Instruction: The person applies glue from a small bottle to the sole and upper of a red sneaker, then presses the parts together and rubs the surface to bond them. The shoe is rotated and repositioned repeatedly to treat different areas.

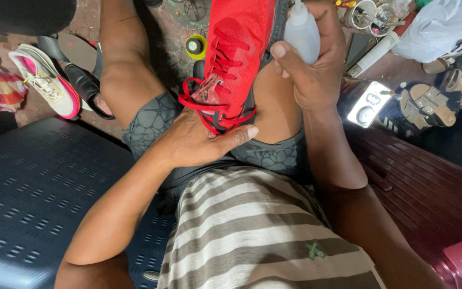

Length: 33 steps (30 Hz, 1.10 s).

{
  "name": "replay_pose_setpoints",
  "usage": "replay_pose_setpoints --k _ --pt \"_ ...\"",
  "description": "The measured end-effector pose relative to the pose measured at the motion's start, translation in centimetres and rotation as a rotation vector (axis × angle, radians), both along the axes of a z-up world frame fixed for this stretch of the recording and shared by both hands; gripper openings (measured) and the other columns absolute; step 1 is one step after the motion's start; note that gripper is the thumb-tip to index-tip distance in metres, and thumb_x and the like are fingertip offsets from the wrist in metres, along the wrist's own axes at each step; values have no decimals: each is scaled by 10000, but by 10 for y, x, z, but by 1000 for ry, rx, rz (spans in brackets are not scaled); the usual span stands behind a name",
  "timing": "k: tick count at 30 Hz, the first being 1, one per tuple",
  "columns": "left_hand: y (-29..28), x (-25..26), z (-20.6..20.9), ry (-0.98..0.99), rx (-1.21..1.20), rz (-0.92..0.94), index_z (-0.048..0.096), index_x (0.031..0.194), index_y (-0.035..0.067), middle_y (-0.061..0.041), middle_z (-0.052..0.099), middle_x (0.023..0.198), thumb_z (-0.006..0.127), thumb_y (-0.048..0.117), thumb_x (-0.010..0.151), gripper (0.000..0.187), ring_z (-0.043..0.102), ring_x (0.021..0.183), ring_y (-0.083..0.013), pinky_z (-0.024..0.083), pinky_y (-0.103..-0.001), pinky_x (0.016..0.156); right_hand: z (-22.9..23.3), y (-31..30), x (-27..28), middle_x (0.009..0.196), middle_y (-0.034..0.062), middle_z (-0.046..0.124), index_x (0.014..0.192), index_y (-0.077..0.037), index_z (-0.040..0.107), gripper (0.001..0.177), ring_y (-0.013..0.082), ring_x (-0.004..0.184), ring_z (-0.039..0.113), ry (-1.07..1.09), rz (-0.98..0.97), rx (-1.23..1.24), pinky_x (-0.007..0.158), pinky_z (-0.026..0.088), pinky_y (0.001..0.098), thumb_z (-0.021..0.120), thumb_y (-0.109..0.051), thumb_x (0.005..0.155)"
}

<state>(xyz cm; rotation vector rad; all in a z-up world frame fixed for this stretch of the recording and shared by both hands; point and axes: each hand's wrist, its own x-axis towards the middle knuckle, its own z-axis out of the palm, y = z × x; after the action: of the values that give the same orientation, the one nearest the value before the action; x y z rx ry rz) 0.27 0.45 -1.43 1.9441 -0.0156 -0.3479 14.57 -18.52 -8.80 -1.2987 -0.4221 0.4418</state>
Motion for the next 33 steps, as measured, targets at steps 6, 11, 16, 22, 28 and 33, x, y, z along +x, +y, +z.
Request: replay_pose_setpoints --k 6,11,16,22,28,33 --pt "-2 0 -10 -27 12 11 672 1075 59 -128 696 1056 668 386 995 337 662 1030 -329 507 -448 895 15 -4 5 907 30 592 1207 -39 503 346 85 684 603 -105 56 -149 598 491 214 818 -80 1069" --pt "0 4 -11 -91 21 -7 707 1116 73 -136 700 1077 694 391 968 351 665 1026 -332 519 -449 875 32 1 10 991 45 571 1169 -33 460 320 94 738 634 -106 92 -204 659 562 240 771 -48 1094" --pt "7 14 -6 -55 108 -76 726 1114 96 -138 706 1072 712 395 960 336 666 1034 -346 513 -462 878 43 5 15 1079 45 583 1261 -29 461 364 96 733 620 -61 94 -236 643 533 242 725 -52 1011" --pt "7 11 8 10 128 -64 708 1086 86 -129 706 1089 734 440 904 399 667 1048 -345 516 -448 894 28 4 17 867 63 611 1369 9 469 419 137 599 613 60 106 -194 506 457 224 746 -90 1070" --pt "3 11 6 8 112 -48 764 1126 156 -93 724 1140 740 468 885 395 672 1084 -306 511 -433 945 10 -3 20 880 88 646 1442 34 463 483 152 587 610 189 112 -43 501 459 229 775 -68 1089" --pt "8 18 4 -37 134 -73 785 1110 180 -85 720 1140 755 453 870 364 673 1082 -293 512 -442 939 9 -4 20 892 85 655 1448 25 472 475 143 579 610 121 106 -88 505 465 228 784 -83 1107"
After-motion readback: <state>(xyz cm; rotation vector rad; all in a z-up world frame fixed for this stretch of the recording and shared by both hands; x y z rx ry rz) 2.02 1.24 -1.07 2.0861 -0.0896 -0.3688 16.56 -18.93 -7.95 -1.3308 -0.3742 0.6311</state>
